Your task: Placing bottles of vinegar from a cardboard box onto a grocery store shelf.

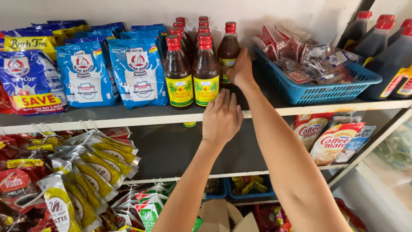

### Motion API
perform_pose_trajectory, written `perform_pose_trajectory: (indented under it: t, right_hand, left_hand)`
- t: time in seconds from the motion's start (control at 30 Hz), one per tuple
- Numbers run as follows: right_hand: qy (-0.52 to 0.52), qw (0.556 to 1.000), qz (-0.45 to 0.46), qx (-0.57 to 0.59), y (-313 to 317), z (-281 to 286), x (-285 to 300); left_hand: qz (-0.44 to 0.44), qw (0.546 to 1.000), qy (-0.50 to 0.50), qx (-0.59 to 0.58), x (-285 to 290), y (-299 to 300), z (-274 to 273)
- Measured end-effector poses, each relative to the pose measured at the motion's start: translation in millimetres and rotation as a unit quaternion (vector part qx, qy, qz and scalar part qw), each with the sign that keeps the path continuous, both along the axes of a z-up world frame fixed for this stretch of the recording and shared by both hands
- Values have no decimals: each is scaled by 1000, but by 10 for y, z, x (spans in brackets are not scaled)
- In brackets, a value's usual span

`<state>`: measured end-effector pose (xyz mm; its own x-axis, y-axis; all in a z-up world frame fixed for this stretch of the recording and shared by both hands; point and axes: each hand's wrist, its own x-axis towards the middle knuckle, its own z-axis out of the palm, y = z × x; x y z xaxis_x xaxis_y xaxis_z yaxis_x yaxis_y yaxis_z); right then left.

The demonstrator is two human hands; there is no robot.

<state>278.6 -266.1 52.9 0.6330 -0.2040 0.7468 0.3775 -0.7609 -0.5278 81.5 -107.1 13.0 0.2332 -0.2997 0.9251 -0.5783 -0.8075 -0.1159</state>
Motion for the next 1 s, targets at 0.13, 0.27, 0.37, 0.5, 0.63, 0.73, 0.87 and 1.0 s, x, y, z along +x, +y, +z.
perform_pose_trajectory:
  t: [0.13, 0.27, 0.37, 0.5, 0.63, 0.73, 0.87, 1.0]
  right_hand:
    - [-3, 998, -48, -33, 110, 174, -247]
    - [138, 989, -45, 36, 264, 413, -433]
    - [136, 987, -61, 52, 250, 364, -313]
    - [115, 987, -64, 91, 299, 385, -180]
    - [116, 985, -84, 99, 288, 399, -9]
    - [83, 989, -83, 85, 235, 292, 294]
    - [60, 991, -69, 101, 198, 249, 468]
    - [27, 991, -57, 119, 142, 210, 717]
  left_hand:
    - [-10, 1000, 6, -20, 17, -16, -9]
    - [-5, 1000, -1, -23, 29, -20, -32]
    - [-5, 1000, 1, -22, -1, -29, -27]
    - [4, 1000, 5, -16, 5, -19, -25]
    - [3, 1000, 0, -20, 41, -36, -25]
    - [-8, 1000, 4, -25, 53, -19, -25]
    - [-11, 1000, 5, -23, 58, -37, -28]
    - [-23, 999, 9, -39, 57, -56, -21]
